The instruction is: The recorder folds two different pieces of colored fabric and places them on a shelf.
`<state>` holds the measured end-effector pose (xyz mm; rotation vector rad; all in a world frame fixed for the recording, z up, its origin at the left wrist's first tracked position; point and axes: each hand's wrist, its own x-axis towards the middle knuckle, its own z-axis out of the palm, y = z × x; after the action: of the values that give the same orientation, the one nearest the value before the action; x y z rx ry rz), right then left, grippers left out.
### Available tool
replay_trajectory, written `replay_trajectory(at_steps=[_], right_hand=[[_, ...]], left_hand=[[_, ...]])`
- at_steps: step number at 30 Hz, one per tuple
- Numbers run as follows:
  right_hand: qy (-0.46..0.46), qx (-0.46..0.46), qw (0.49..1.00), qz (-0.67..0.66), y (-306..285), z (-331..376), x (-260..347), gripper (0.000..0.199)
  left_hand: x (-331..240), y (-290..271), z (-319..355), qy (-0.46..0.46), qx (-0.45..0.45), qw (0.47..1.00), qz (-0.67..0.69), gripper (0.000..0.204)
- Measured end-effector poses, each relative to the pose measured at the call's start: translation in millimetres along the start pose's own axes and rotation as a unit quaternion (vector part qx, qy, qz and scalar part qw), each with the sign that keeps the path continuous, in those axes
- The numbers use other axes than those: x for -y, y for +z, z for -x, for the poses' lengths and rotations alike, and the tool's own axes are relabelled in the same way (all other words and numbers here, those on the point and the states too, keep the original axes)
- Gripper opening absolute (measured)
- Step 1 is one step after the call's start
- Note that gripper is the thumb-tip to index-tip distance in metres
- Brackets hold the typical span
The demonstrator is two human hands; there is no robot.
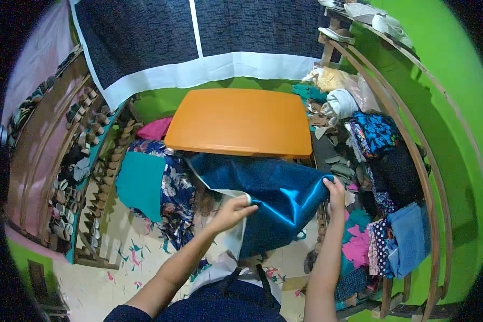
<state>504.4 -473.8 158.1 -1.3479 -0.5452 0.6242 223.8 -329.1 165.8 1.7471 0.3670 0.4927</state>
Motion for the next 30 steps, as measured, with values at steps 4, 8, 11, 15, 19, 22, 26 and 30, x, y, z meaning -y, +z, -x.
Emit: replay_trajectory(at_steps=[4,8,11,15,19,22,26,30], right_hand=[[-0.036,0.008,0.998,0.040,11,-19,12,0.011],[-0.035,-0.005,0.999,0.031,27,-33,31,0.011],[-0.080,-0.055,0.993,0.063,19,-55,32,0.010],[-0.088,-0.030,0.996,-0.011,21,-74,48,0.016],[0.104,0.128,0.978,0.128,54,-82,33,0.057],[0.224,0.197,0.927,0.228,67,-86,-25,0.092],[0.110,0.286,0.911,0.274,90,-99,-53,0.041],[0.004,0.223,0.960,0.169,99,-148,-36,0.024]], left_hand=[[15,-35,-6,0.000,-0.096,0.995,-0.008,0.019],[9,-71,3,-0.074,-0.213,0.972,0.066,0.016],[-9,-86,7,-0.050,-0.276,0.956,0.090,0.016],[-16,-121,0,-0.084,-0.322,0.939,0.088,0.017],[-3,-129,-23,-0.014,-0.308,0.950,0.049,0.015],[8,-133,-45,-0.021,-0.294,0.955,0.035,0.013],[27,-155,-73,-0.009,-0.293,0.954,0.070,0.013],[24,-204,-105,0.001,-0.350,0.936,0.028,0.013]])
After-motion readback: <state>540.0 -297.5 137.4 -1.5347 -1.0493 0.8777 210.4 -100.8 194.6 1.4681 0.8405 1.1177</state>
